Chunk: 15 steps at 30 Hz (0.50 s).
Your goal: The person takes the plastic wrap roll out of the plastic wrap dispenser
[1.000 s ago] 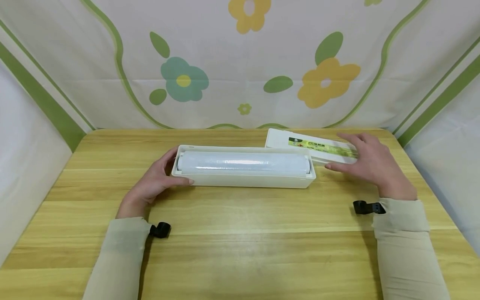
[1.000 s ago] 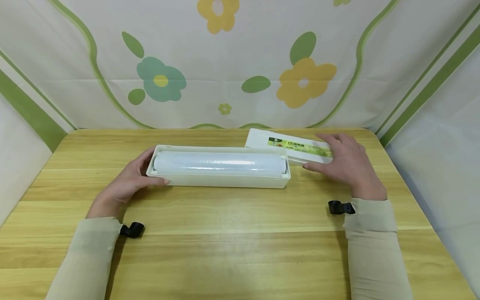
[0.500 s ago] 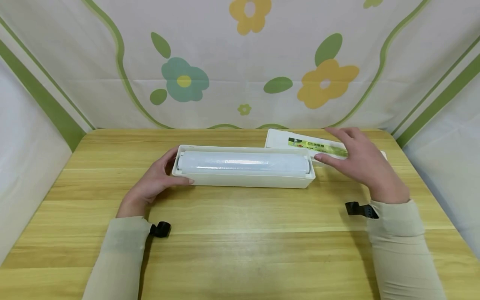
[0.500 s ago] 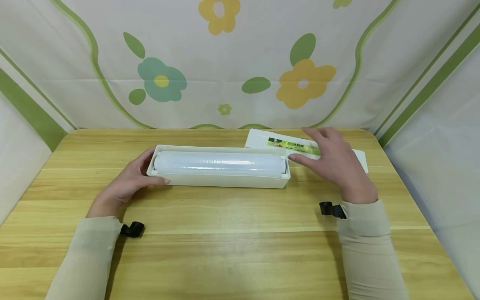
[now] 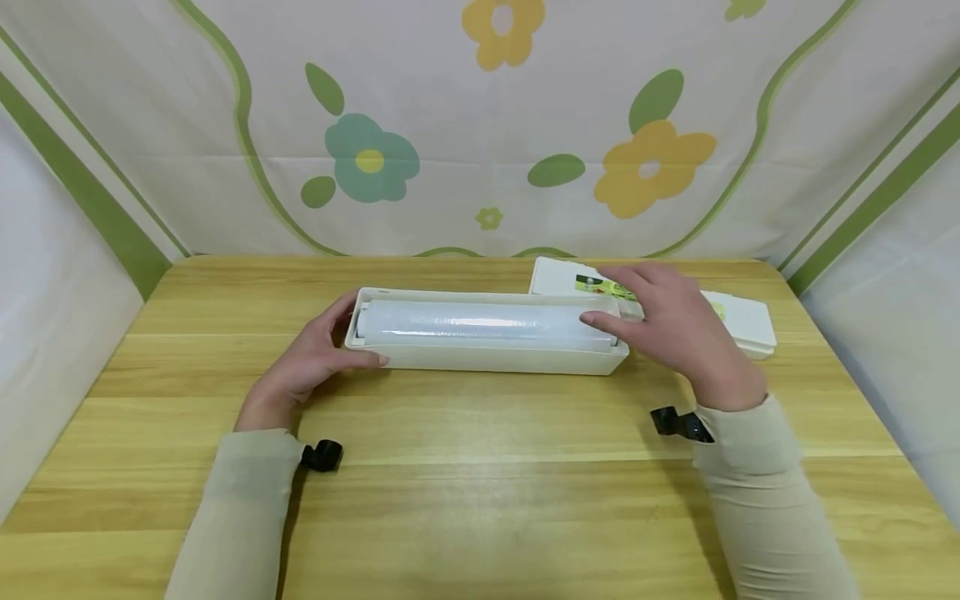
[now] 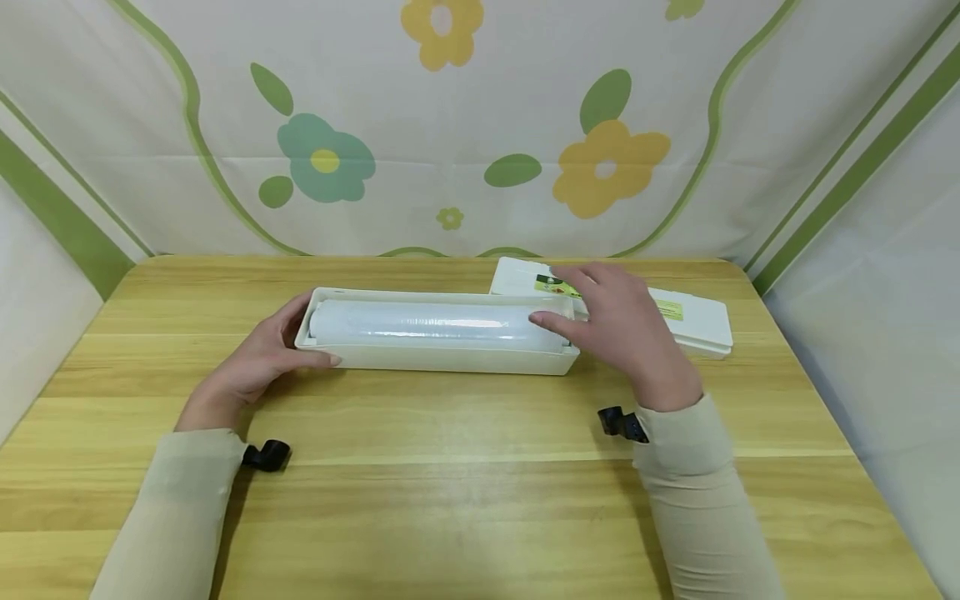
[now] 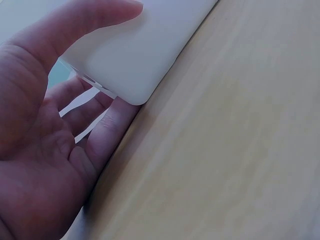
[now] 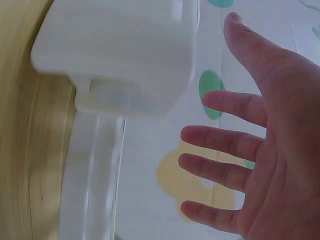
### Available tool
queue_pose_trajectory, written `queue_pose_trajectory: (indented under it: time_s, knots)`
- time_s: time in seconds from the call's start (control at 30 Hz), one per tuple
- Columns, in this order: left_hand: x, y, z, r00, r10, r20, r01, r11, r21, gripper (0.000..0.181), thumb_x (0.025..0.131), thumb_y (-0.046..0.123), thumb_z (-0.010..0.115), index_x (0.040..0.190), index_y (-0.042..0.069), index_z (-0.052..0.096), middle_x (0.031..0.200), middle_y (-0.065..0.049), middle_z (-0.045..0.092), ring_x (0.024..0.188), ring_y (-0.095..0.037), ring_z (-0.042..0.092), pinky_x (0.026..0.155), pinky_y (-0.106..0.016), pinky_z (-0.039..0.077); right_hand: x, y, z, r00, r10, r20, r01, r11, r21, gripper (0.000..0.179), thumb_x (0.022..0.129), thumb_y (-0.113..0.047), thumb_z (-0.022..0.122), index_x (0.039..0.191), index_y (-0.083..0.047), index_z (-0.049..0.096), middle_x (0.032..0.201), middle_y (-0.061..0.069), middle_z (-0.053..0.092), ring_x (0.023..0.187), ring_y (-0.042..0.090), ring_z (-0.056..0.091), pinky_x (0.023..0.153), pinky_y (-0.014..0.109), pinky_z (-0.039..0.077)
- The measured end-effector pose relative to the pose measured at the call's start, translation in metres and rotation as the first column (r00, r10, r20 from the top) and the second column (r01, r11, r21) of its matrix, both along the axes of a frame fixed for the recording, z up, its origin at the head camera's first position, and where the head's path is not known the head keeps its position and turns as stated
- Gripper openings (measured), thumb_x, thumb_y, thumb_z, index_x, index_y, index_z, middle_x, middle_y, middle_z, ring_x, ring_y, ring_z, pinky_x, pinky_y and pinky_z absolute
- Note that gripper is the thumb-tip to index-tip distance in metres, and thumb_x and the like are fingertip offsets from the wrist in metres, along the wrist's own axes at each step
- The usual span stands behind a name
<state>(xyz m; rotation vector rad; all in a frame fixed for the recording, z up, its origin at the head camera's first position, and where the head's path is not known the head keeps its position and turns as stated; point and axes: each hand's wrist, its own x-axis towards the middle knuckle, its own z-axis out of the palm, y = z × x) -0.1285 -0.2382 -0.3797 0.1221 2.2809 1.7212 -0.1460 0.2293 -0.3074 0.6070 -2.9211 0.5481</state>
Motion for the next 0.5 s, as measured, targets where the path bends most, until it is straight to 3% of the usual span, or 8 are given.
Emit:
queue_pose_trajectory:
  time_s: [0.23,0.5]
  knots:
    - [-0.003,0.002,-0.001,1.0,-0.005,-0.012,0.005,1.0,-0.001,0.104,0.083,0.011,0.093,0.167,0.031,0.036,0.154,-0.002,0.047,0.134,-0.023,0.045,0.103,-0.021,0.048,-0.001,-0.023,-0.005,0.998,0.055,-0.025,-0.054,0.998,0.029,0.072,0.093,-0.049,0.084,0.151,-0.013,0.062,0.147,0.016,0.066,0.138,0.041,0.059,0.115,0.061,0.045]
    - [-0.004,0.003,0.0,1.0,-0.003,-0.006,0.002,1.0,-0.002,0.103,0.082,0.011,0.094,0.167,0.032,0.037,0.155,-0.002,0.047,0.135,-0.024,0.044,0.105,-0.023,0.048,0.006,-0.047,-0.003,0.999,0.035,0.028,-0.037,0.998,0.059,0.084,0.092,-0.061,0.079,0.159,-0.017,0.053,0.152,0.018,0.059,0.142,0.04,0.055,0.114,0.064,0.044]
